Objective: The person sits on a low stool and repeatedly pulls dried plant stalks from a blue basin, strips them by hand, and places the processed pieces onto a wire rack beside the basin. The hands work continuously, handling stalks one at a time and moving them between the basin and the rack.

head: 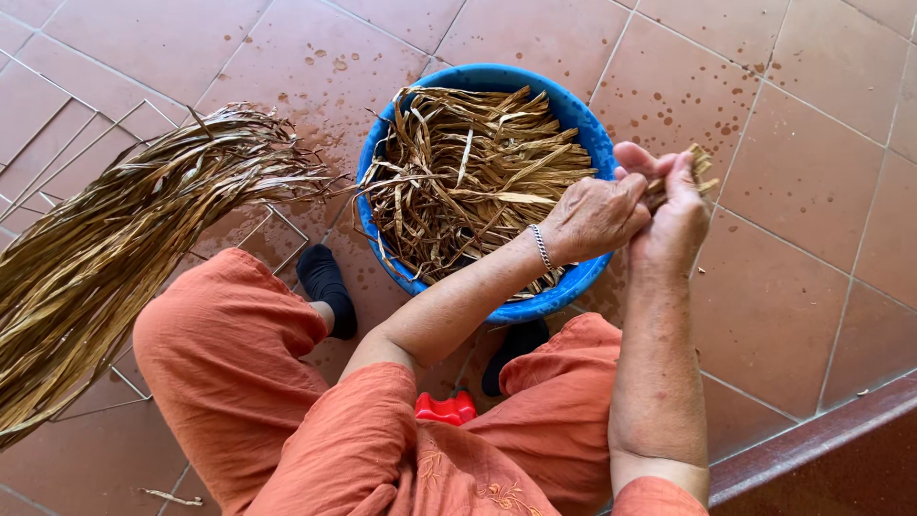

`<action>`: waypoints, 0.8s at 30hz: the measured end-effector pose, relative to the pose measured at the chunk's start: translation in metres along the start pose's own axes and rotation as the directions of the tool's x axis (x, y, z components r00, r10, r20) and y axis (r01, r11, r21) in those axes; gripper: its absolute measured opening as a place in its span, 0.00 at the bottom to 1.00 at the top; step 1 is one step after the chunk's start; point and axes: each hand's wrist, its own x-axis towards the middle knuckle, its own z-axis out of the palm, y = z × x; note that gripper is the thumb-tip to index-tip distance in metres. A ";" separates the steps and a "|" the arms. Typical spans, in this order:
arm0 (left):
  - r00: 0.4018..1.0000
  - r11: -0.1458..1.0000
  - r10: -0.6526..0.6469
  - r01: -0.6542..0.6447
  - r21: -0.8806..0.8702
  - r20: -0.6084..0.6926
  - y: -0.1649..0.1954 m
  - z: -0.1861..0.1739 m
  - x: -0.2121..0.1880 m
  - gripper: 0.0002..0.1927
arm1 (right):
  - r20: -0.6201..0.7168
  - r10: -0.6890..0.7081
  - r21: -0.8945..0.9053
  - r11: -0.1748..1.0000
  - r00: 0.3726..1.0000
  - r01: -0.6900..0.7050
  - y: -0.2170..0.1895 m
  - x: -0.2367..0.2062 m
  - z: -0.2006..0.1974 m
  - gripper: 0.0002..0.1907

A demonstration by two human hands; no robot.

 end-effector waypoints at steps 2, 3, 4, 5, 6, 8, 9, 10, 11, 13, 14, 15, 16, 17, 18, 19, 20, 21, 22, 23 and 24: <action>0.999 0.999 0.017 -0.016 -0.032 0.037 -0.005 0.006 -0.003 0.11 | -0.080 0.005 0.032 0.999 0.997 -0.003 -0.002 0.010 -0.016 0.16; 0.998 0.999 0.026 -0.024 -0.047 0.057 -0.008 0.008 -0.007 0.11 | -0.129 -0.003 0.044 0.999 0.992 0.009 -0.003 0.016 -0.027 0.16; 0.996 0.997 0.048 -0.043 -0.059 0.081 -0.012 0.010 -0.012 0.10 | -0.178 -0.013 0.052 0.998 0.984 0.022 -0.004 0.024 -0.038 0.17; 0.992 0.996 0.068 -0.061 -0.071 0.104 -0.016 0.012 -0.020 0.09 | -0.177 -0.042 0.170 0.983 0.983 0.072 -0.015 0.032 -0.055 0.18; 0.988 0.993 0.088 -0.078 -0.084 0.127 -0.020 0.015 -0.029 0.08 | -0.181 -0.070 0.285 0.951 0.981 0.120 -0.024 0.039 -0.070 0.19; 0.989 0.988 0.092 -0.077 -0.136 0.115 -0.026 0.022 -0.045 0.07 | -0.103 -0.011 0.323 0.945 0.995 0.044 -0.019 0.051 -0.096 0.21; 0.989 0.984 0.092 -0.073 -0.160 0.115 -0.029 0.026 -0.054 0.06 | -0.067 0.021 0.345 0.939 0.998 0.004 -0.017 0.055 -0.110 0.21; 0.989 0.984 0.116 -0.101 -0.144 0.095 -0.033 0.029 -0.061 0.07 | -0.050 -0.006 0.337 0.941 0.999 0.023 -0.015 0.060 -0.122 0.21; 0.987 0.983 0.141 -0.130 -0.132 0.077 -0.038 0.030 -0.065 0.07 | -0.035 -0.034 0.327 0.944 0.999 0.044 -0.016 0.064 -0.133 0.21; 0.982 0.981 0.166 -0.155 -0.116 0.086 -0.045 0.032 -0.079 0.07 | -0.092 -0.046 0.340 0.937 0.995 0.074 -0.012 0.067 -0.152 0.21; 0.979 0.982 0.168 -0.155 -0.111 0.118 -0.049 0.032 -0.086 0.06 | -0.166 -0.030 0.368 0.926 0.986 0.090 -0.015 0.069 -0.161 0.21; 0.974 0.982 0.170 -0.155 -0.105 0.152 -0.052 0.031 -0.094 0.05 | -0.240 -0.011 0.395 0.912 0.971 0.108 -0.015 0.069 -0.168 0.21; 0.973 0.980 0.174 -0.157 -0.119 0.152 -0.056 0.028 -0.102 0.05 | -0.236 -0.053 0.371 0.918 0.970 0.141 -0.015 0.071 -0.174 0.20; 0.972 0.978 0.179 -0.159 -0.134 0.150 -0.060 0.027 -0.109 0.04 | -0.232 -0.097 0.346 0.922 0.968 0.175 -0.020 0.073 -0.181 0.20; 0.972 0.975 0.184 -0.162 -0.150 0.144 -0.065 0.025 -0.116 0.03 | -0.222 -0.141 0.317 0.925 0.965 0.209 -0.027 0.075 -0.190 0.19; 0.970 0.979 0.180 -0.162 -0.122 0.165 -0.070 0.023 -0.123 0.03 | -0.243 -0.154 0.330 0.915 0.958 0.231 -0.034 0.076 -0.198 0.17; 0.967 0.983 0.175 -0.161 -0.091 0.187 -0.077 0.020 -0.131 0.02 | -0.263 -0.164 0.344 0.905 0.951 0.251 -0.037 0.077 -0.207 0.16; 0.964 0.986 0.166 -0.156 -0.062 0.209 -0.083 0.017 -0.141 0.01 | -0.285 -0.170 0.356 0.895 0.943 0.269 -0.040 0.076 -0.218 0.14; 0.961 0.988 0.155 -0.146 -0.056 0.230 -0.089 0.016 -0.149 0.02 | -0.246 -0.164 0.410 0.876 0.955 0.256 -0.043 0.075 -0.228 0.15; 0.957 0.989 0.147 -0.139 -0.047 0.249 -0.097 0.014 -0.156 0.03 | -0.204 -0.162 0.465 0.852 0.965 0.241 -0.042 0.074 -0.236 0.16; 0.953 0.990 0.142 -0.137 -0.037 0.268 -0.106 0.013 -0.160 0.04 | -0.163 -0.166 0.520 0.823 0.972 0.228 -0.041 0.074 -0.245 0.18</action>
